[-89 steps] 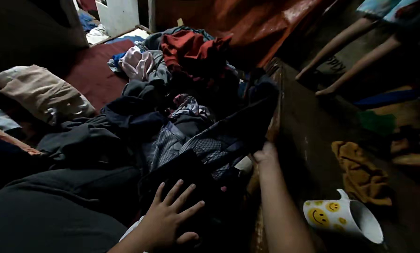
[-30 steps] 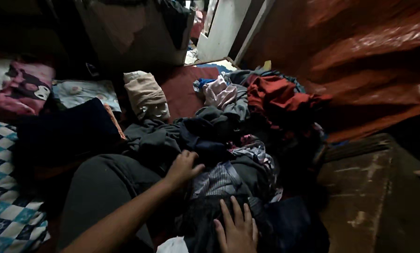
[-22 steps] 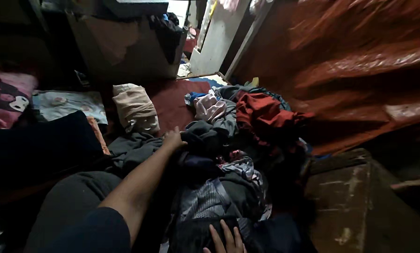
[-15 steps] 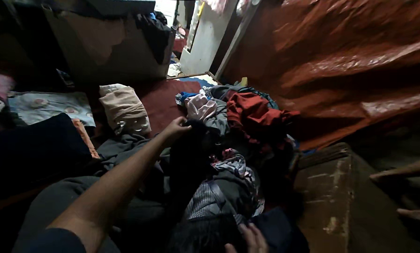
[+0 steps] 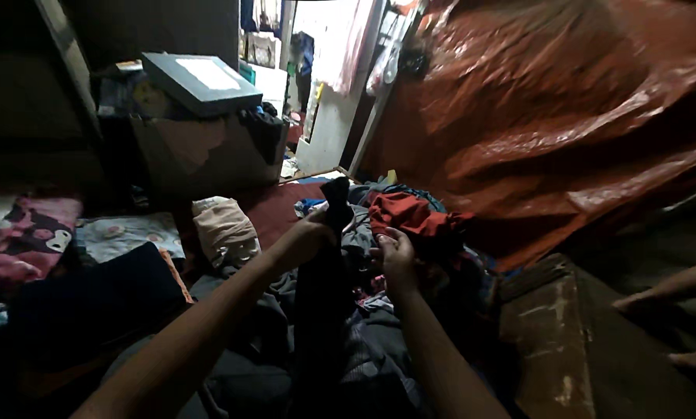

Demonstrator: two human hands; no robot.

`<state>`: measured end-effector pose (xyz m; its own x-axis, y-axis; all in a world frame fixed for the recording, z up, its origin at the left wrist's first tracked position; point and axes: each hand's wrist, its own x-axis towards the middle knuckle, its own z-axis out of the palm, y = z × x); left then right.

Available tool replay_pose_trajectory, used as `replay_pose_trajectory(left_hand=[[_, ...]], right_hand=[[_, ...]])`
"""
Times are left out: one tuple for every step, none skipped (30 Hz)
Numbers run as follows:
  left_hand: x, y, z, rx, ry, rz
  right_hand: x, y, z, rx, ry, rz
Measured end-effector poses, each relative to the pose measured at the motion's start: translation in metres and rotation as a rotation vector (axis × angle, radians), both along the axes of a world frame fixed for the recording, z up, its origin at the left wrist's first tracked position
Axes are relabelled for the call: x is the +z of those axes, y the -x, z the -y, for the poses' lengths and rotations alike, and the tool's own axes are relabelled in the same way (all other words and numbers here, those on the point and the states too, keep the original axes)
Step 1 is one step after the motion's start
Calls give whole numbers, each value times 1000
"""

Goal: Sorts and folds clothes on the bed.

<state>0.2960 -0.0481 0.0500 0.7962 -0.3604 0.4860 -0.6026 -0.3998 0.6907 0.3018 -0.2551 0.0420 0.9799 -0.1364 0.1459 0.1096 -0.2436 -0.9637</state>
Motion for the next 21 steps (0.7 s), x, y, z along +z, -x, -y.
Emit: replay_pose_trajectory(left_hand=[[-1,2,-1,-9,-8,-36],[-3,2,-2,-20,-37,-16],[-6,1,-6,-34,-99,78],[-7,1,-10,-46,-170,155],[-8,2,-13,-48,-230,218],[-9,3,-15,-34,-284,271],[-9,6,-17,-17,-311,264],[-10,8,-19,0,-306,229],[-10,11,-20,31,-274,158],[-10,13,-20,77,-221,106],[-13,11,-20,125,-166,138],[-13,9,-20,176,-108,117],[-14,5,-22,229,-60,117],[-16,1,-23,282,-31,99],[-19,-4,-25,321,-9,88],[-21,-7,-26,341,0,83],[-21,-8,-27,343,-2,78],[-21,-10,-29,325,-9,93],[-24,-12,-31,293,-8,136],[-28,-14,-34,254,-3,182],[-32,-14,-35,220,-4,218]], right_hand=[[4,-10,-5,26,41,-11],[6,-19,-9,65,75,-16],[8,-27,-12,123,88,-32],[9,-34,-14,195,75,-58],[10,-41,-14,283,40,-97],[9,-46,-13,377,5,-136],[6,-52,-11,475,-27,-166],[3,-56,-8,557,-51,-203],[2,-57,-7,599,-58,-231],[3,-57,-5,620,-41,-235],[5,-55,-4,617,-28,-225],[8,-53,-5,587,-25,-210],[8,-54,-6,531,-29,-184],[7,-55,-6,483,-32,-143],[6,-55,-6,446,-20,-77],[3,-55,-5,423,11,11],[-1,-56,-5,398,51,131],[-8,-60,-3,392,99,252],[-14,-64,-1,387,156,358],[-19,-65,1,382,235,428],[-23,-64,2,378,315,487]])
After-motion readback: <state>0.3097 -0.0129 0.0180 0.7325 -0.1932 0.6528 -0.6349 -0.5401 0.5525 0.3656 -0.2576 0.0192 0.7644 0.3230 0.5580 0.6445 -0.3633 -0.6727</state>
